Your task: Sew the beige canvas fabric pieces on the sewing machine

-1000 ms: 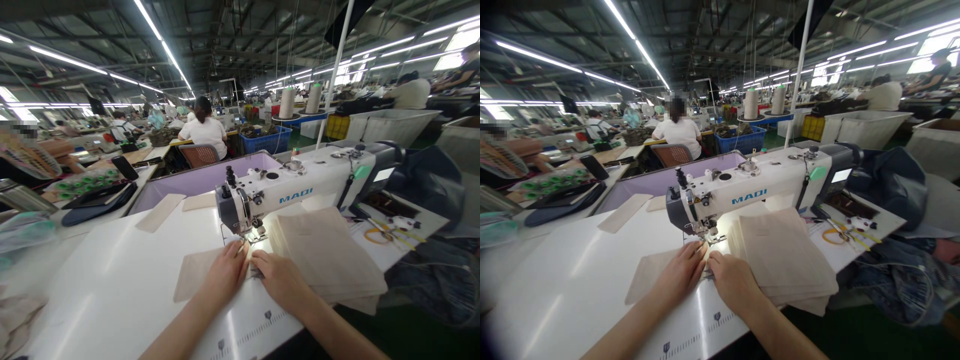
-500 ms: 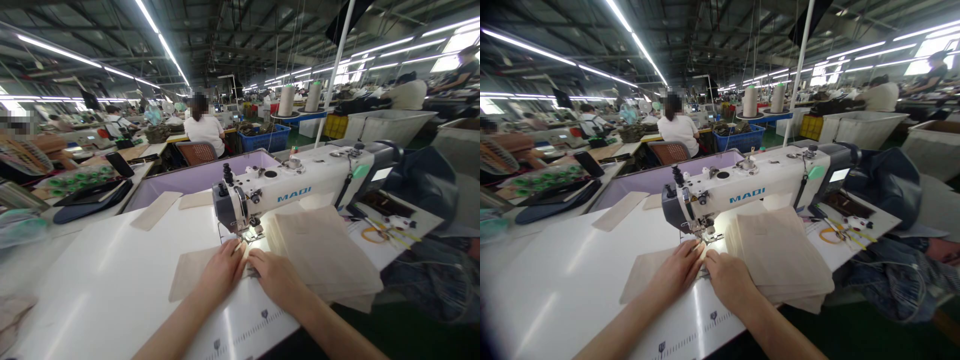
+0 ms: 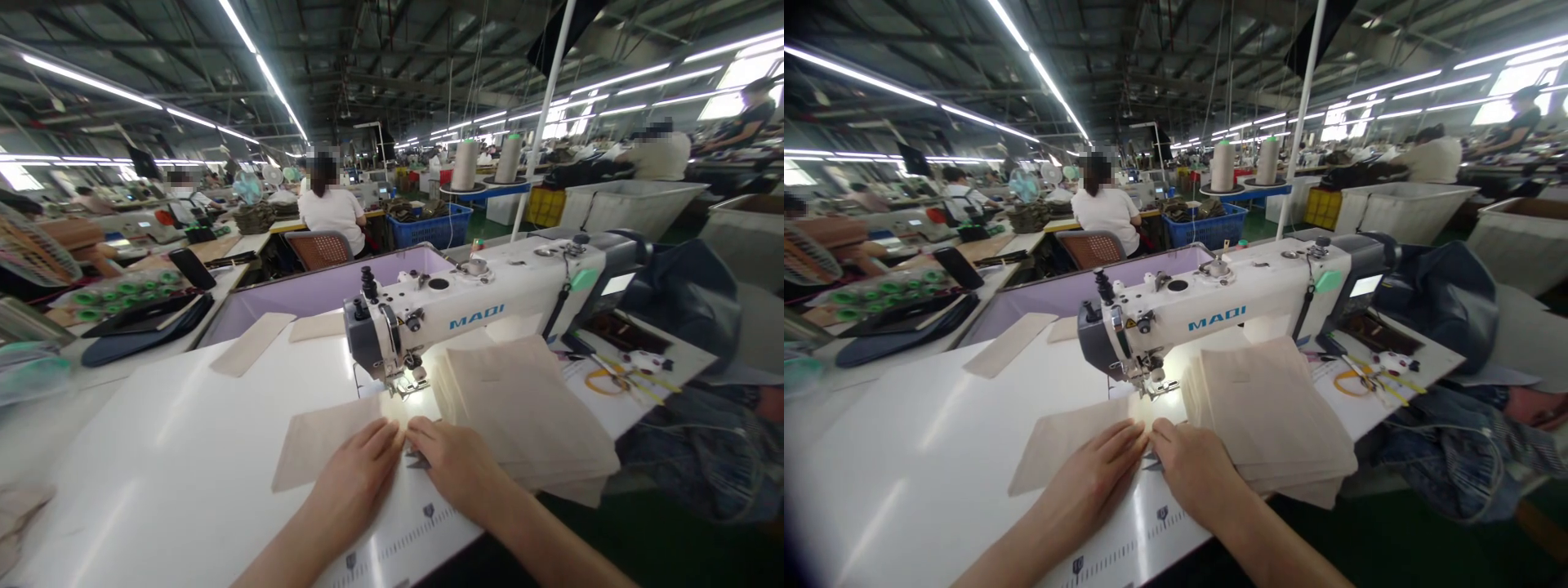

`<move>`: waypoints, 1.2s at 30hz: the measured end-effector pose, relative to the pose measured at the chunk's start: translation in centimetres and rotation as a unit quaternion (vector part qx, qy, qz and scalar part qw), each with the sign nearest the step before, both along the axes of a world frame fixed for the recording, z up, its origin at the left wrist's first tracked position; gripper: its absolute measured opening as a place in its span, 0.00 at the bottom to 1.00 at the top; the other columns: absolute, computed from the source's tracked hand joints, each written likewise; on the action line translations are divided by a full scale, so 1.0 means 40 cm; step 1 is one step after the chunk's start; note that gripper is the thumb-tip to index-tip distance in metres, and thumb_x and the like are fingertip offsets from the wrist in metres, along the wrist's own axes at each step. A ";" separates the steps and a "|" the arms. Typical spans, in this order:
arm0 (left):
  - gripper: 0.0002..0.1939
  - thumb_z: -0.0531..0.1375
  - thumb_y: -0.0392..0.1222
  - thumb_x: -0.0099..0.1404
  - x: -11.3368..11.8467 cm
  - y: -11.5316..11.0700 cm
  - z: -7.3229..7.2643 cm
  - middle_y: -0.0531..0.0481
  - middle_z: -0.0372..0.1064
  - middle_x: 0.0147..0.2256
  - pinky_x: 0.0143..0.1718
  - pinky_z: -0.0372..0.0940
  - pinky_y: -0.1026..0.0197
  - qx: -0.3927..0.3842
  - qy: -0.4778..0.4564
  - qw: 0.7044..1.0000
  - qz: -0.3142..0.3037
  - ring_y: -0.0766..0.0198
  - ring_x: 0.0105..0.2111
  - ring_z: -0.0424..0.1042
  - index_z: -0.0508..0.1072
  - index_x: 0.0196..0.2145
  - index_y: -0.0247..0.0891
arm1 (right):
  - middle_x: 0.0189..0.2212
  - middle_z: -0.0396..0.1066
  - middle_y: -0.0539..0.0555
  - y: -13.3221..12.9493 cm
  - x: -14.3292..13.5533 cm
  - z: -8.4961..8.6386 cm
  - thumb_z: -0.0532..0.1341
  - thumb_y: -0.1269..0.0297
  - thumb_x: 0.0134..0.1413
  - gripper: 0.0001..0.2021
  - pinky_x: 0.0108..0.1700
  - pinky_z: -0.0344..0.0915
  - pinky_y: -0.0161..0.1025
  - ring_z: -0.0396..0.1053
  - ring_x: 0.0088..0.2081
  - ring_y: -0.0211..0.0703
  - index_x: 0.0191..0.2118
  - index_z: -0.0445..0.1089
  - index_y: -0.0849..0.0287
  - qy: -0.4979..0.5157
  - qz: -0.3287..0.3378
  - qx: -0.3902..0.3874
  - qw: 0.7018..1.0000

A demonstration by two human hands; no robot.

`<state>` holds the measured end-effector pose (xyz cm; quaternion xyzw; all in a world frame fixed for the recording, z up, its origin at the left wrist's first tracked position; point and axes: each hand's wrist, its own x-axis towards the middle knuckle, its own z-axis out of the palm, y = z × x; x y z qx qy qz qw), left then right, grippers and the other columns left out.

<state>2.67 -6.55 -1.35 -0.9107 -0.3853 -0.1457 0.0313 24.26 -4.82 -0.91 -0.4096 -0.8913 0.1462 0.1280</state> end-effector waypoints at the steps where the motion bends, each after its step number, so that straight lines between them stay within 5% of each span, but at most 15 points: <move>1: 0.19 0.52 0.37 0.75 -0.002 -0.001 0.003 0.41 0.72 0.56 0.55 0.73 0.46 0.005 0.000 1.000 -0.007 0.49 0.57 0.70 0.68 0.61 0.38 | 0.47 0.74 0.52 0.000 0.001 0.001 0.53 0.74 0.67 0.11 0.41 0.64 0.39 0.73 0.43 0.46 0.49 0.70 0.57 0.002 -0.001 0.000 1.000; 23: 0.15 0.51 0.39 0.74 -0.045 0.159 0.050 0.42 0.74 0.51 0.53 0.72 0.50 -0.040 -0.035 0.999 0.004 0.54 0.51 0.74 0.75 0.50 0.40 | 0.49 0.75 0.52 0.091 -0.043 0.030 0.54 0.73 0.65 0.12 0.45 0.64 0.36 0.74 0.45 0.43 0.46 0.72 0.54 0.016 -0.023 -0.010 1.000; 36: 0.17 0.50 0.40 0.74 -0.047 0.149 0.037 0.41 0.74 0.53 0.55 0.71 0.50 -0.023 -0.064 0.998 0.012 0.54 0.53 0.73 0.74 0.54 0.39 | 0.52 0.73 0.53 0.062 -0.041 0.018 0.54 0.72 0.65 0.13 0.45 0.66 0.37 0.75 0.45 0.44 0.49 0.71 0.54 0.012 -0.038 -0.027 0.999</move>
